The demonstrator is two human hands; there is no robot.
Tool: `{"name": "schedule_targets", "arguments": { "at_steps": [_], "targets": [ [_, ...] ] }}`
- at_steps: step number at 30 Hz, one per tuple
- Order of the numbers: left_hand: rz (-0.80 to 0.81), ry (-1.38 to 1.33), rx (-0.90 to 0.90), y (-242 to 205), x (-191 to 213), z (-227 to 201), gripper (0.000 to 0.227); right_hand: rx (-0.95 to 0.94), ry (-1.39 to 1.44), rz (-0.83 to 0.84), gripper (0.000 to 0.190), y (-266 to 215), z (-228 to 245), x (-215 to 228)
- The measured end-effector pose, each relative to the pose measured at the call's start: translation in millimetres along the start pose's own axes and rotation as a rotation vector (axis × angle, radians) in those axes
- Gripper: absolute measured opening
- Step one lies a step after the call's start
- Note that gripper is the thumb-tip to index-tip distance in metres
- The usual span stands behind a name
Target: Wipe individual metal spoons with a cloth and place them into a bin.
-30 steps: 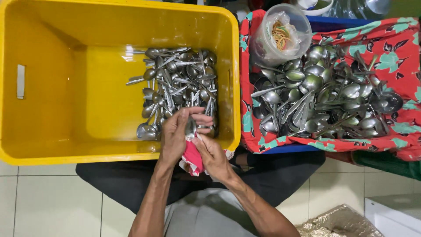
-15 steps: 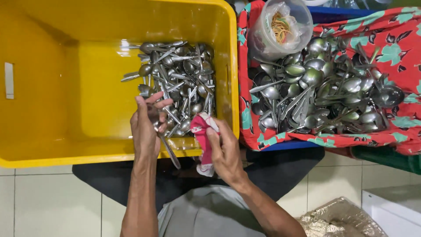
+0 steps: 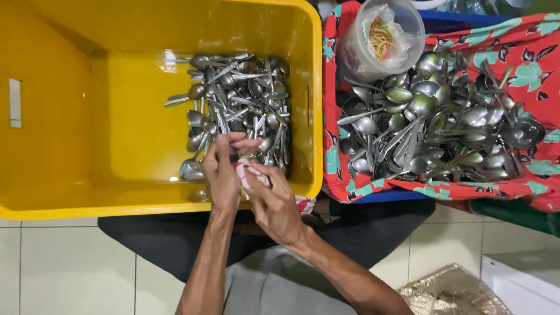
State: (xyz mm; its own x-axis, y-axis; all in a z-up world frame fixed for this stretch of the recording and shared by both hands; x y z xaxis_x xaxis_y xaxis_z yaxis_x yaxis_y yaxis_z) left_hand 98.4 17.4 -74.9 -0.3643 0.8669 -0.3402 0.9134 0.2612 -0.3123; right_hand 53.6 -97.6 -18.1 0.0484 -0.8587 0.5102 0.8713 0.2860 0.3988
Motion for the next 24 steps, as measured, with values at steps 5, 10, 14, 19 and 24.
{"name": "schedule_targets", "arguments": {
  "at_steps": [5, 10, 14, 19, 24],
  "targets": [
    [0.005, 0.323, -0.294, -3, 0, -17, 0.04, -0.361, 0.367, 0.053, 0.033, 3, -4, -7],
    [-0.045, 0.591, -0.328, 0, 12, -21, 0.042, -0.519, 0.446, 0.218, 0.036, -30, -11, -21],
    [-0.181, 0.529, -0.148, 16, 43, -12, 0.039, -0.595, 0.564, 0.271, 0.023, -54, -17, -21],
    [-0.277, 0.338, -0.086, 39, 43, -48, 0.037, -0.683, 0.611, 0.485, 0.037, -93, -31, -22],
    [0.469, 0.585, -0.216, 11, -98, -85, 0.093, -0.652, 0.578, 0.66, 0.025, -85, -4, -17]
  ]
}}
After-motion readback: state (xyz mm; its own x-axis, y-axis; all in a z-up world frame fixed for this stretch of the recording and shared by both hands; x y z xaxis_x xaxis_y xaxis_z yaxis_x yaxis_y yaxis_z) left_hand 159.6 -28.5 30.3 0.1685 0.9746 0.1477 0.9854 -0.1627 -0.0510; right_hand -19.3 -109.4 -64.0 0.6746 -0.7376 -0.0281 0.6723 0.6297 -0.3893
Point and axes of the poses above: each hand's wrist, its own y-axis towards the middle knuckle, its own x-axis out of the back of the hand, z = x × y, the point moved 4 cm from there along y, towards the middle knuckle, and after that the axes turned 3 degrees about x, right-handed, at the moved point
